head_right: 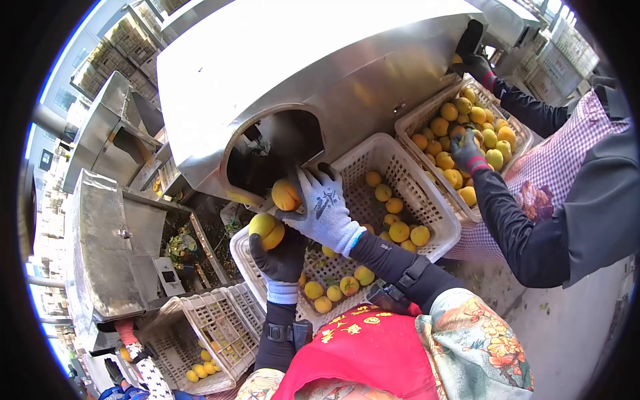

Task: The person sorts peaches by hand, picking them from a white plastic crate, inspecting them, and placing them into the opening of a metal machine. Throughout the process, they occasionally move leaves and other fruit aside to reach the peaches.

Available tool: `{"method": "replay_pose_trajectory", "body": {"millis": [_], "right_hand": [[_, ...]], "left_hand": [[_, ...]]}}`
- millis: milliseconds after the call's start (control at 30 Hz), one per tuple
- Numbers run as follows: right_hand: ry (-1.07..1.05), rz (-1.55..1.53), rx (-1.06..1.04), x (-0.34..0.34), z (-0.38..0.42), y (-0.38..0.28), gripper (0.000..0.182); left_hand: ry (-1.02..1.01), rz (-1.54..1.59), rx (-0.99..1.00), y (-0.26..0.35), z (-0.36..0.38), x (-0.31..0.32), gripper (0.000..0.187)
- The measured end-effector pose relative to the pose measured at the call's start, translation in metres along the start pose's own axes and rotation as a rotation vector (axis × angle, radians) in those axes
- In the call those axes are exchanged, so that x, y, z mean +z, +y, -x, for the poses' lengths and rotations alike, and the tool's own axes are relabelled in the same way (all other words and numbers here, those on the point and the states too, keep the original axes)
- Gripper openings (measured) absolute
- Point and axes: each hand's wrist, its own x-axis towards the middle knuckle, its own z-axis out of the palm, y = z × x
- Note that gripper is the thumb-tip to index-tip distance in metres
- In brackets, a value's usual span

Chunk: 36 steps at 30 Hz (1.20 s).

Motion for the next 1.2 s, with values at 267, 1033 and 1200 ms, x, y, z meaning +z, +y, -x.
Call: {"method": "replay_pose_trajectory", "body": {"millis": [267, 1033, 1200], "right_hand": [[-0.069, 0.113, 0.058, 0.054, -0.036, 0.021, 0.089], [0.115, -0.044, -0.096, 0.041, -0.023, 0.023, 0.088], [0.104, -0.108, -0.221, 0.068, -0.087, 0.04, 0.084]], "left_hand": [[0.156, -0.184, 0.03, 0.005, 0.002, -0.007, 0.054], [-0.021, -2.0, 0.126, -0.033, -0.007, -0.13, 0.068], [-0.441, -2.39, -0.492, -0.078, -0.018, -0.159, 0.084]]}}
